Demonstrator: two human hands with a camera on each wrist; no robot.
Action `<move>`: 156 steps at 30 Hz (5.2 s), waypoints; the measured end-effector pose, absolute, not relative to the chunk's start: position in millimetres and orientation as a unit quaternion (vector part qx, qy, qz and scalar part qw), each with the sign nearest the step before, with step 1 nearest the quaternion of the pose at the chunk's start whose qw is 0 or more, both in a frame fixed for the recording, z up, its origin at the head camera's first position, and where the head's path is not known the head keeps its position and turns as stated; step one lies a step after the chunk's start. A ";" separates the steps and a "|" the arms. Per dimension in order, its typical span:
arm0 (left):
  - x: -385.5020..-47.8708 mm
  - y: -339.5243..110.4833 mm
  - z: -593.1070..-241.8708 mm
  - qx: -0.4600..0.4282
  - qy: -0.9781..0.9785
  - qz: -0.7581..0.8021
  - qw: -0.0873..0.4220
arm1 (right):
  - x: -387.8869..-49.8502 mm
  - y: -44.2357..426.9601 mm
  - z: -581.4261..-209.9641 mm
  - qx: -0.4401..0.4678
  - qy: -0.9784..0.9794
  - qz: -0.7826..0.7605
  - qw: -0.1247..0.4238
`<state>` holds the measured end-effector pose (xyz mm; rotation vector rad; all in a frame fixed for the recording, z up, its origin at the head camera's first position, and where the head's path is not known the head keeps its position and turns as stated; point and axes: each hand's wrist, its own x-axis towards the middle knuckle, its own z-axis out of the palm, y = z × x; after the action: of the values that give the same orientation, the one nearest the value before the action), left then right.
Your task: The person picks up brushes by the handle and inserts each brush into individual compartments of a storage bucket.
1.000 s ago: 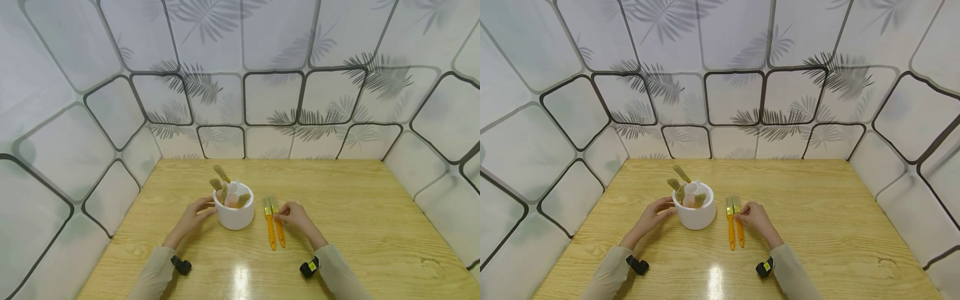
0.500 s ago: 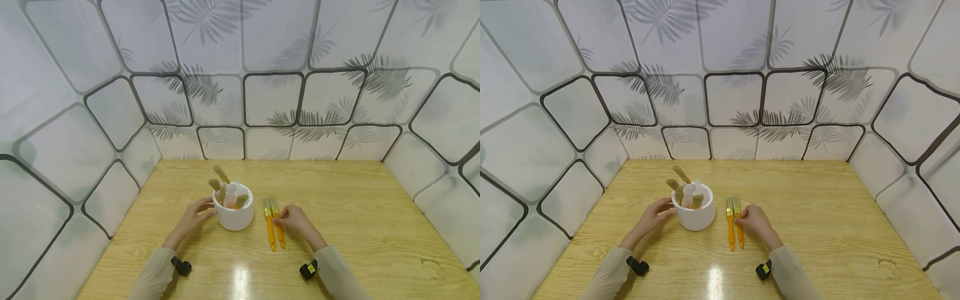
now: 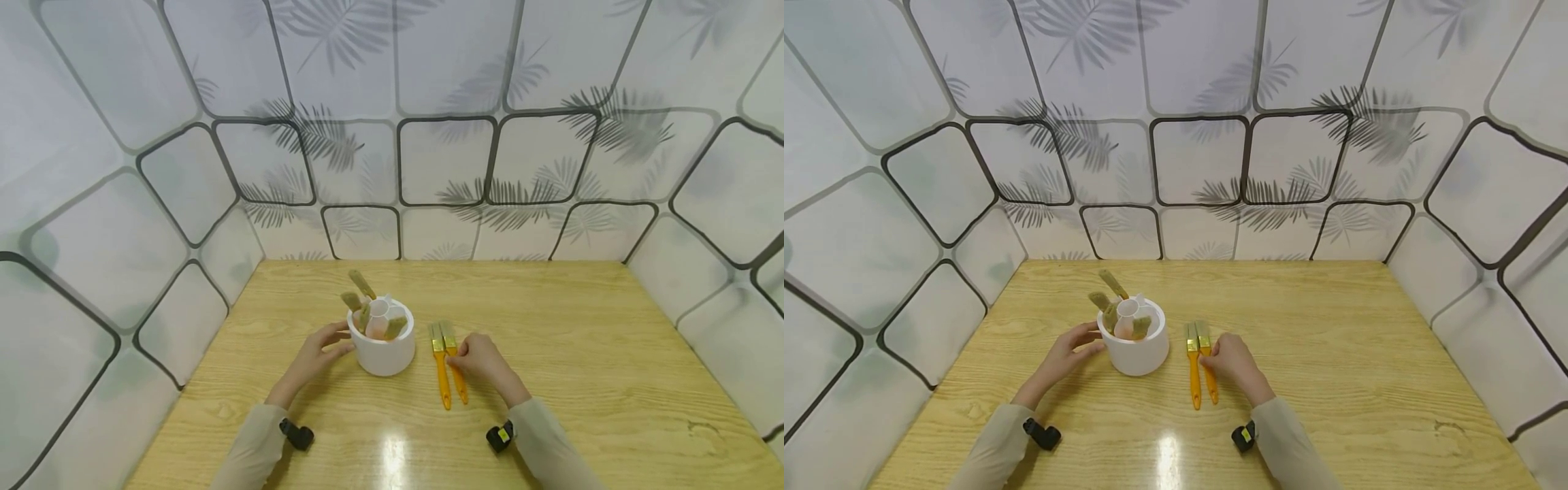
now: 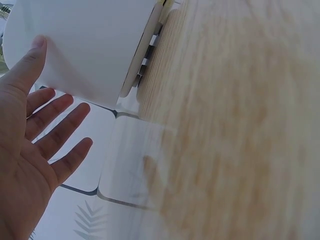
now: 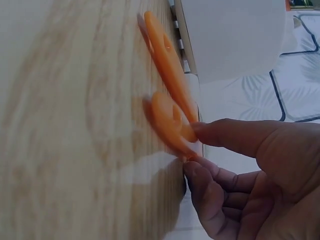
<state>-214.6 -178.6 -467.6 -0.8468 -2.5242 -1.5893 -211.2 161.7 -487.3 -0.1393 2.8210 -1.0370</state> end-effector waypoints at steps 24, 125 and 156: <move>-212.7 -178.3 -466.6 -0.261 -0.823 -0.505 0.019 | -211.7 160.5 -481.4 0.000 0.930 -0.359 0.080; -214.6 -175.7 -466.0 -0.257 -0.823 -0.506 0.023 | -225.6 143.4 -447.7 -0.054 0.808 -0.586 -0.028; -215.1 -176.2 -468.7 -0.260 -0.822 -0.506 0.025 | -203.1 124.0 -402.5 -0.092 0.792 -0.601 -0.049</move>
<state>-215.1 -176.2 -468.7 -0.8035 -2.5417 -1.5653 -203.1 124.0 -402.5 -0.2997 2.5694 -1.9494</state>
